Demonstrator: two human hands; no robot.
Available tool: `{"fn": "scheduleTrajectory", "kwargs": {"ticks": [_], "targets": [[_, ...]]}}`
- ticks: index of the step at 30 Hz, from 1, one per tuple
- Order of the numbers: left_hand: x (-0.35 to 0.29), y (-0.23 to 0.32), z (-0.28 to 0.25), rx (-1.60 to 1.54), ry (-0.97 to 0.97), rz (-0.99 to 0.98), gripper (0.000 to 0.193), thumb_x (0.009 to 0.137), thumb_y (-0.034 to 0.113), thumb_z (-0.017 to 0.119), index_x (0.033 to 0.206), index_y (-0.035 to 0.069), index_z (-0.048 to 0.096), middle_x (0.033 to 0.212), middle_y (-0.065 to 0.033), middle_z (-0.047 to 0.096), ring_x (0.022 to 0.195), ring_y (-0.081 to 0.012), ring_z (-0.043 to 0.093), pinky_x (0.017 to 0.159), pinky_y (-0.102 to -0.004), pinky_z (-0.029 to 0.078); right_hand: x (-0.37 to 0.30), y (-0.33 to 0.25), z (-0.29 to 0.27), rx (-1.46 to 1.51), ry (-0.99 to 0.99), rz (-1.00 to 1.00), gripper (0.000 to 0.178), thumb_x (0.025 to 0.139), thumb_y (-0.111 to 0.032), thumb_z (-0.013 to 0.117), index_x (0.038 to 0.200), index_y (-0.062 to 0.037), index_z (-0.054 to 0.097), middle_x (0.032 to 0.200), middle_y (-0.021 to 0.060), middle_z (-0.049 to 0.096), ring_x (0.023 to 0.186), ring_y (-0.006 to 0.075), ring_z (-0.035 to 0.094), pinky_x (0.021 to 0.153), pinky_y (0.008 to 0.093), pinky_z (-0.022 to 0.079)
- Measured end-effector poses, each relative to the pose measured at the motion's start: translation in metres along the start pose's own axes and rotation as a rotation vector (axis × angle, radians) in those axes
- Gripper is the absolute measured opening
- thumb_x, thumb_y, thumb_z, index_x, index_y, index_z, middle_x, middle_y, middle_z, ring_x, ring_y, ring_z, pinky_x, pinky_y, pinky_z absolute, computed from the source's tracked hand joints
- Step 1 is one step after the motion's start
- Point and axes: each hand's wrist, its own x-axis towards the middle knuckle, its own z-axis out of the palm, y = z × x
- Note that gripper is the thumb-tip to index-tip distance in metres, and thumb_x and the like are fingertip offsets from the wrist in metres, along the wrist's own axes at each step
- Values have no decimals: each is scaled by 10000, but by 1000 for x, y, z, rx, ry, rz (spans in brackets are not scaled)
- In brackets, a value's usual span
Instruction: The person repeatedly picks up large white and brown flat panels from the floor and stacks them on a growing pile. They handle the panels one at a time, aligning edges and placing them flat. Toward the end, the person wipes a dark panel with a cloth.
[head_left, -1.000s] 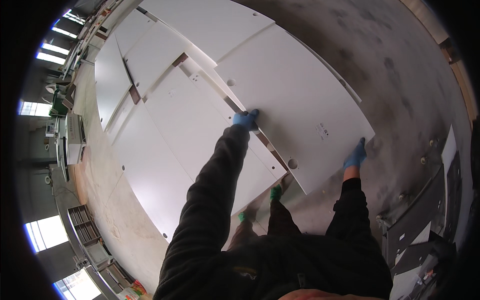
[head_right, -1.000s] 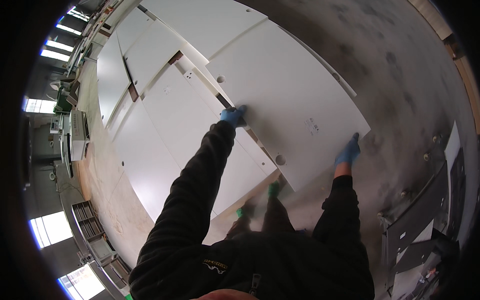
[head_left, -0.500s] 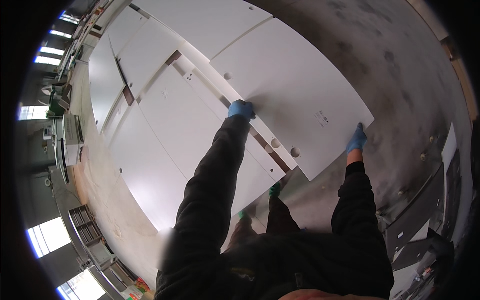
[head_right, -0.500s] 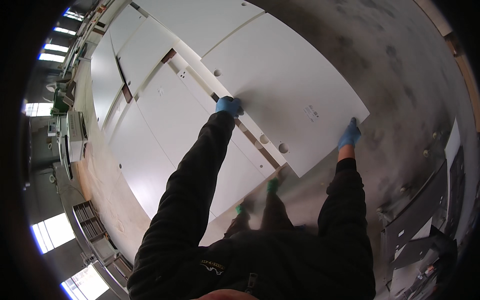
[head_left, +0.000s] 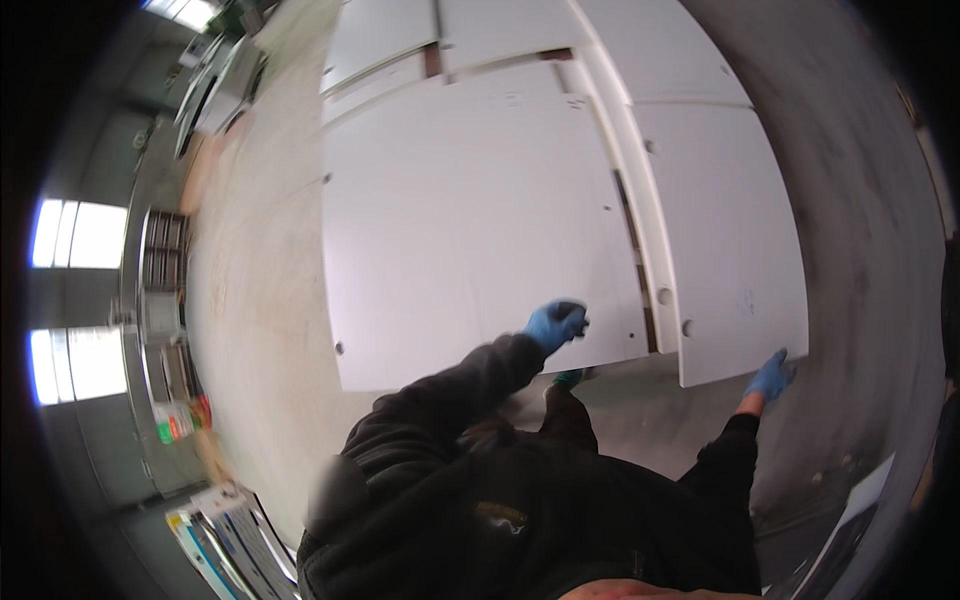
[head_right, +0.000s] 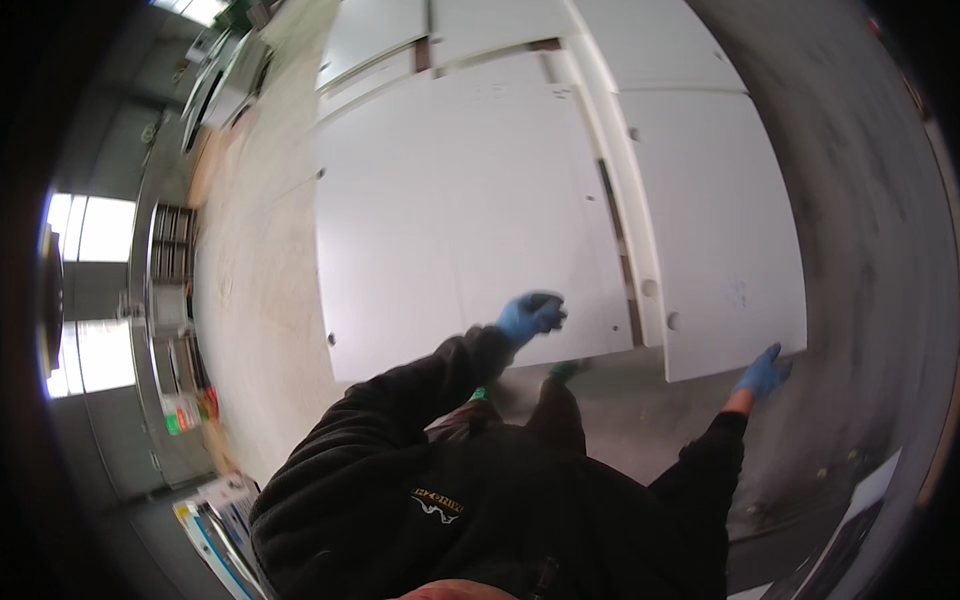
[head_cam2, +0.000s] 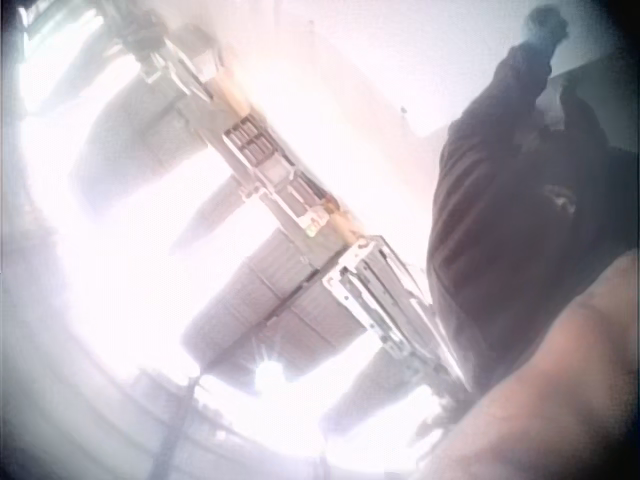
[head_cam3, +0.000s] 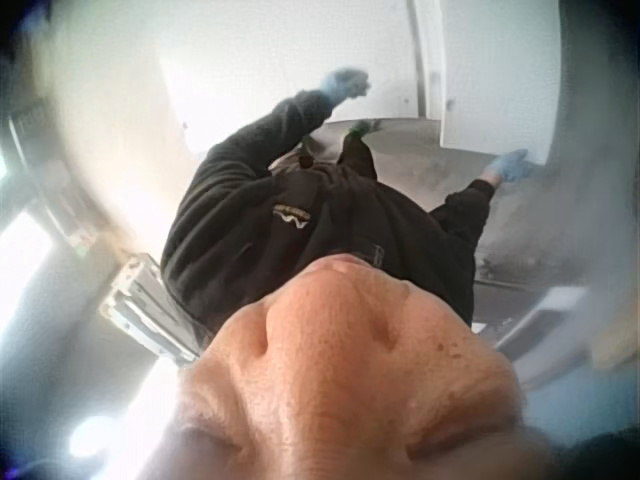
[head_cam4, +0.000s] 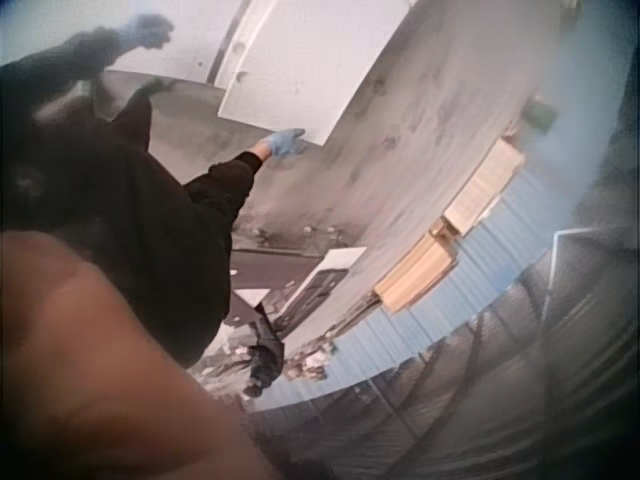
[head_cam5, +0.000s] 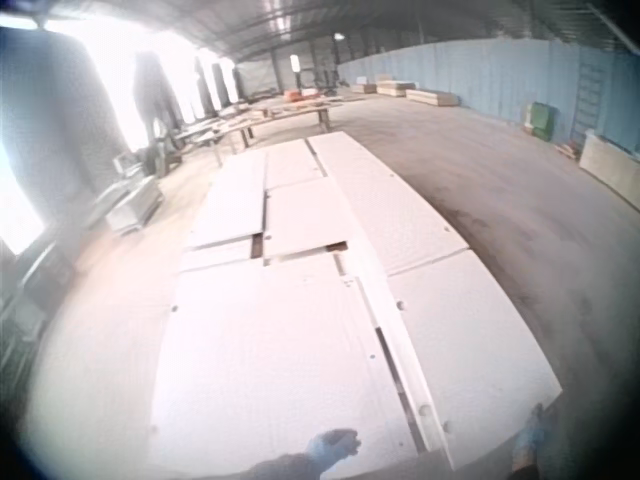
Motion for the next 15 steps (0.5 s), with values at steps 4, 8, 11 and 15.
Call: {"fn": "scheduleTrajectory", "kwargs": {"ticks": [4,8,11,15], "targets": [[-124,-22,-100,86,139,-141,265,982,234,655,1137,23,692,941,-90,743,748,-159,704,644,-289,554,-150,-44,-25,-96,30,-702,621,1008,-349,615,1423,95,486,1546,305,409,1458,402,394,1191,461,356],[-227,-52,-192,29,264,-140,407,977,292,666,1261,1,638,1066,-100,731,875,-182,711,762,-312,567,-344,-76,-9,194,-442,-1118,493,1000,-154,627,1402,101,498,1549,294,414,1435,392,436,1175,445,386],[-296,-80,-255,-103,480,-57,393,968,277,683,1261,18,648,1071,-86,726,867,-177,704,739,-320,568,-503,-85,9,242,-985,-1163,486,999,-107,600,1428,87,478,1542,259,451,1420,364,465,1167,422,388],[-410,-138,-334,-411,816,149,380,979,259,675,1274,22,645,1041,-73,712,822,-140,675,701,-282,543,-697,-95,8,96,-1646,-1244,506,989,-116,602,1456,51,501,1511,192,520,1376,291,521,1153,389,406]]}}
